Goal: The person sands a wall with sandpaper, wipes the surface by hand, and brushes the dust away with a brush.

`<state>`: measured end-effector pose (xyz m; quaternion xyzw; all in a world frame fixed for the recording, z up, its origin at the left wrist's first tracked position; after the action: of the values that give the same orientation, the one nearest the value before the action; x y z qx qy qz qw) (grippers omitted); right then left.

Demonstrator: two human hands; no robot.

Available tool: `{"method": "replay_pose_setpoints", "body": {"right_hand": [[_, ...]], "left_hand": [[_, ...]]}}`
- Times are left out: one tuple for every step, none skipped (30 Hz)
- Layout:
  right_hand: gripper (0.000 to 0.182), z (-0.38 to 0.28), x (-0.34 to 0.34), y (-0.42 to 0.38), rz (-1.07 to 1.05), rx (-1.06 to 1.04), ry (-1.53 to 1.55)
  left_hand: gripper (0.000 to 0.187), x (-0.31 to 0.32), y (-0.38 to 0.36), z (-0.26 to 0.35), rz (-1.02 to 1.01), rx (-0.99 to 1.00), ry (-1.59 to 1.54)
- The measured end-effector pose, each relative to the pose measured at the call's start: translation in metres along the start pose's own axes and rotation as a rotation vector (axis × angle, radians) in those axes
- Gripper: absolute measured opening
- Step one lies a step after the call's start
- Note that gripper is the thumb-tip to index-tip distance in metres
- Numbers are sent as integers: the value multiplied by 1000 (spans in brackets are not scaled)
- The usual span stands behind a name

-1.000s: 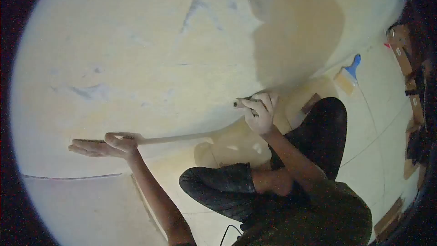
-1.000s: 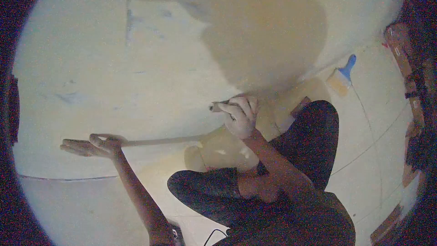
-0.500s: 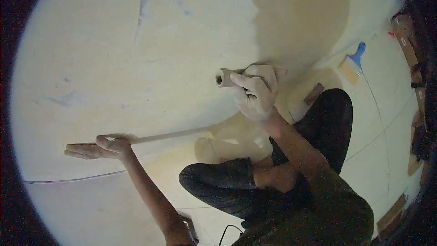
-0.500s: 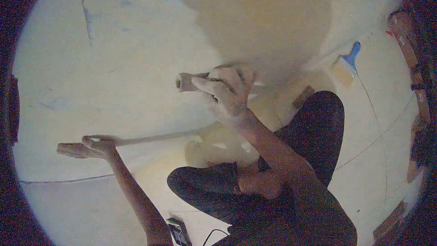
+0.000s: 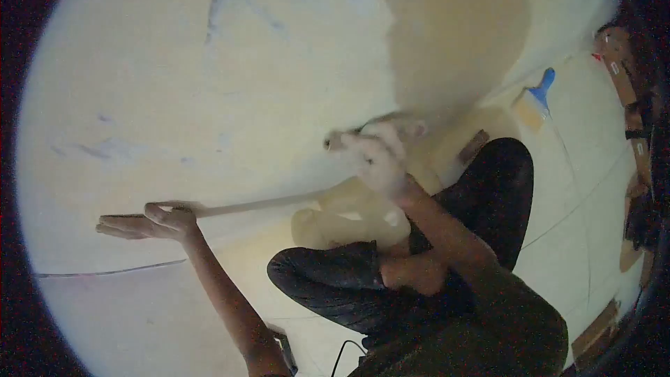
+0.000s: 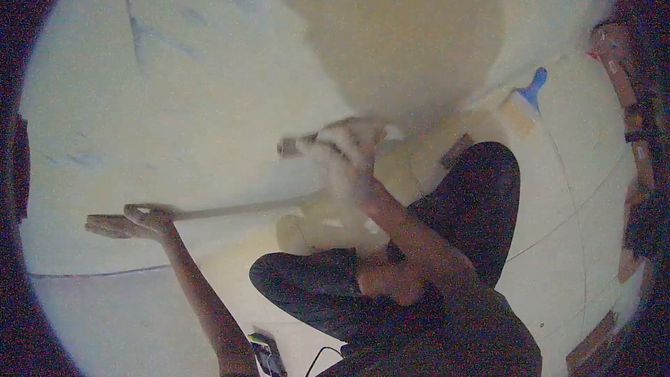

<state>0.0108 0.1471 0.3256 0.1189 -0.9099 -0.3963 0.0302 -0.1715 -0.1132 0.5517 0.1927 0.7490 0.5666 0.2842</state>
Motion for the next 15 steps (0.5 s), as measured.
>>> {"method": "replay_pose_setpoints", "body": {"right_hand": [[40,-2,-2,7,39,-20,-38],[41,-4,-3,14,80,-38,-77],[42,-6,-5,20,121,-54,-116],[43,0,0,3,88,-97,-112],[44,7,5,-9,61,-155,-106],[41,2,4,-3,34,-181,-115],[38,-4,0,-4,-2,-195,-125],[36,-3,0,-2,-5,-156,-93],[34,-2,-1,0,-6,-116,-61],[34,4,1,8,23,-19,12],[32,2,0,10,46,-31,-22],[29,-1,0,11,70,-42,-56],[27,-3,0,13,94,-52,-90],[27,0,4,-4,48,-154,-122],[28,-14,4,4,14,-139,-99]], "left_hand": [[90,0,-1,2,-6,5,-3],[89,1,-3,4,-14,5,-1],[89,2,-4,5,-19,4,-6],[88,3,-5,5,-23,3,-9],[88,4,-6,5,-22,5,-11],[87,4,-7,7,-27,-5,-18],[87,3,-7,9,-25,16,-21],[86,3,-8,10,-22,36,-24],[86,7,-12,11,-26,68,-23],[87,9,-17,10,-28,42,-1],[88,10,-21,12,-43,48,6],[88,13,-24,13,-43,51,10],[89,9,-23,10,-34,36,1],[89,5,-21,8,-24,21,-8],[90,2,-20,5,-14,6,-17]]}}
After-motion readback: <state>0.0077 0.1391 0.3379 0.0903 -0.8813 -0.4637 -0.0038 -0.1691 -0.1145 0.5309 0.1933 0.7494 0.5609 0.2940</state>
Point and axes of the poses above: each hand's wrist, its own y-axis towards the middle knuckle, its own x-axis out of the palm, z = x × y, the point moved 3 cm from there along y, towards the middle knuckle, and after that the axes turned 9 degrees about -y, right-handed, at the moved point
